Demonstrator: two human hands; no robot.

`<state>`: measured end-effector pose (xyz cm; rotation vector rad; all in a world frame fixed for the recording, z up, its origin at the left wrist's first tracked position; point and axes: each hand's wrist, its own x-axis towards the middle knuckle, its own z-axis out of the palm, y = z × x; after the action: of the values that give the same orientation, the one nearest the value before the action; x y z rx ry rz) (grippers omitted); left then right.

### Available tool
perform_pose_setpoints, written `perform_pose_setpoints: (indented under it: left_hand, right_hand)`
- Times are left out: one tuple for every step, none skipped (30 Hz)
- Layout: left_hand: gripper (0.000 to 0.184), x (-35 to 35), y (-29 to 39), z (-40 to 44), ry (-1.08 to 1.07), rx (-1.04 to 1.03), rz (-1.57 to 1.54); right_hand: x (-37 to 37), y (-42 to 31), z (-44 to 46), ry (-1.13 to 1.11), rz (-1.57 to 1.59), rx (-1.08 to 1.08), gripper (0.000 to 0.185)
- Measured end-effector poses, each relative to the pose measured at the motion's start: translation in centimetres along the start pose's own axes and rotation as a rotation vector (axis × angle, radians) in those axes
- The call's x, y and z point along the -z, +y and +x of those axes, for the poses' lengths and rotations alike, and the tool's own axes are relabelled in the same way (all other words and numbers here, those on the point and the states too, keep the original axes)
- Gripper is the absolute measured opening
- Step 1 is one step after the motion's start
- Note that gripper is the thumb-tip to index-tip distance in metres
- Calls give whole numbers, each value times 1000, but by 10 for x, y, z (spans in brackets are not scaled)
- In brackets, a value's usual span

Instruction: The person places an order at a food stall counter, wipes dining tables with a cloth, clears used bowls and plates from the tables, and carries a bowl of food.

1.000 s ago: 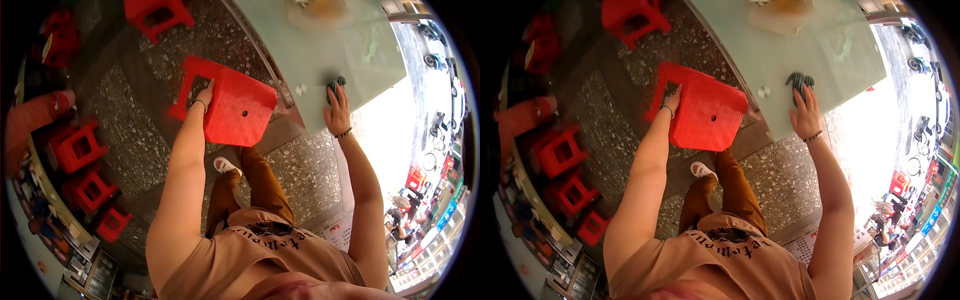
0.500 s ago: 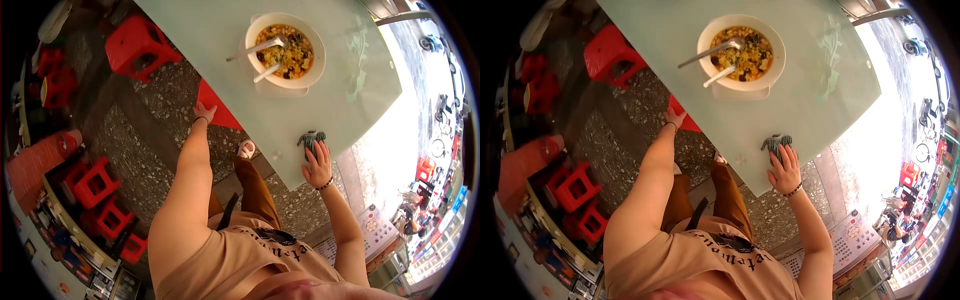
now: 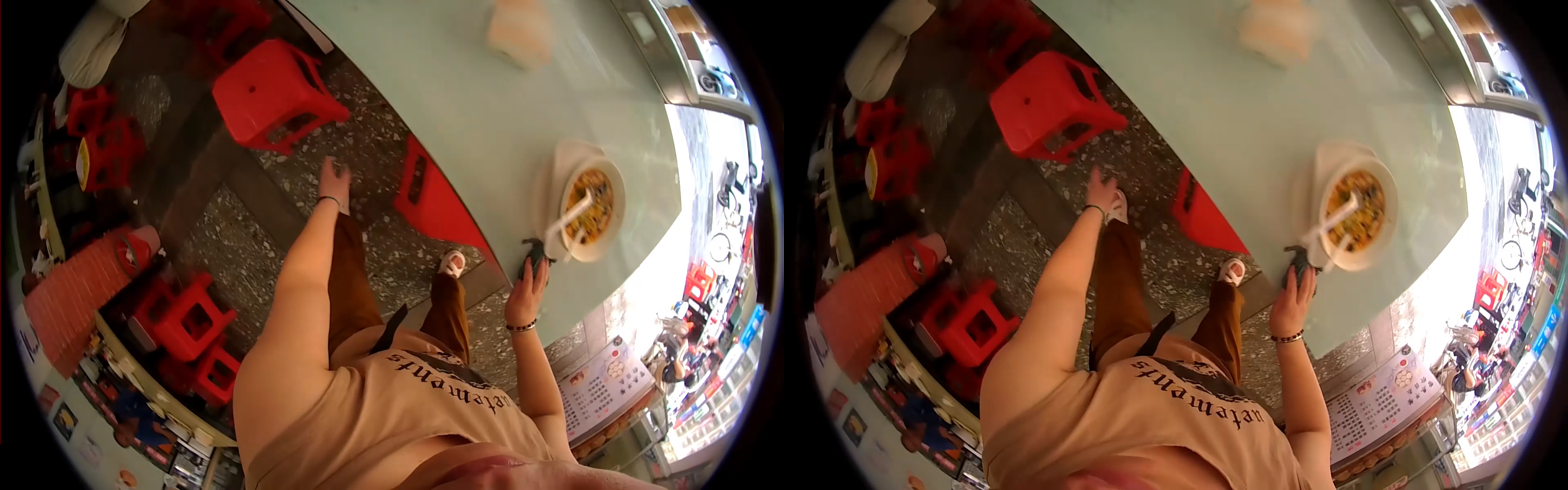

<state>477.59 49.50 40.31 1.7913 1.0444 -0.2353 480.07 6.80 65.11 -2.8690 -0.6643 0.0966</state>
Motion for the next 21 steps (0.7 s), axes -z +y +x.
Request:
perform_pose_setpoints:
  left_hand:
    - [64,64,-15,70,132,-44,61]
    - [60,127,-33,143,264,-90,120]
    - [60,192,-52,223,357,-114,101]
    - [59,250,-73,293,446,-127,84]
    - [57,303,-77,348,526,-2,230]
    - [59,357,-85,407,512,81,199]
    - [61,404,-92,464,499,166,170]
    - [66,443,-94,508,483,254,113]
    - [72,471,-99,549,468,342,56]
    - [72,486,-113,588,461,353,61]
    - [78,497,-125,623,458,356,-39]
    - [84,507,-136,653,455,359,-138]
    - [89,509,-137,680,394,499,-243]
    - [88,504,-147,704,250,415,-307]
    - [88,494,-154,718,106,331,-370]
    - [86,480,-152,721,154,233,-284]
    - [84,461,-144,721,180,119,-191]
    - [81,439,-137,711,173,-6,-165]
    - [81,417,-105,683,98,-14,-61]
    - [82,375,-110,675,109,-17,-27]
    - [83,350,-74,648,-36,26,-162]
  right_hand:
    - [-20,-47,40,17,-13,-39,50]
    - [-39,-95,84,35,-27,-78,49]
    - [-63,-142,133,37,-30,-96,49]
    - [-85,-186,182,54,-40,-52,48]
    - [-112,-229,230,70,-51,-9,46]
    - [-140,-273,280,60,-53,-25,46]
    - [-168,-315,333,82,-31,-16,45]
    - [-195,-348,386,101,-8,8,44]
    - [-221,-377,435,123,-4,-4,43]
    - [-244,-403,478,146,-1,-16,42]
    - [-262,-425,517,133,-4,-19,42]
    - [-275,-444,550,119,-1,-58,42]
    - [-288,-462,570,115,-2,-106,42]
    - [-298,-473,582,112,-9,-118,42]
    - [-302,-478,590,110,13,-115,42]
    - [-302,-477,596,109,35,-112,43]
    - [-303,-474,600,119,17,-133,44]
    - [-301,-466,606,124,2,-169,44]
    - [-295,-455,611,126,16,-141,46]
    - [-284,-442,613,136,25,-119,47]
    - [-270,-431,612,142,33,-120,47]
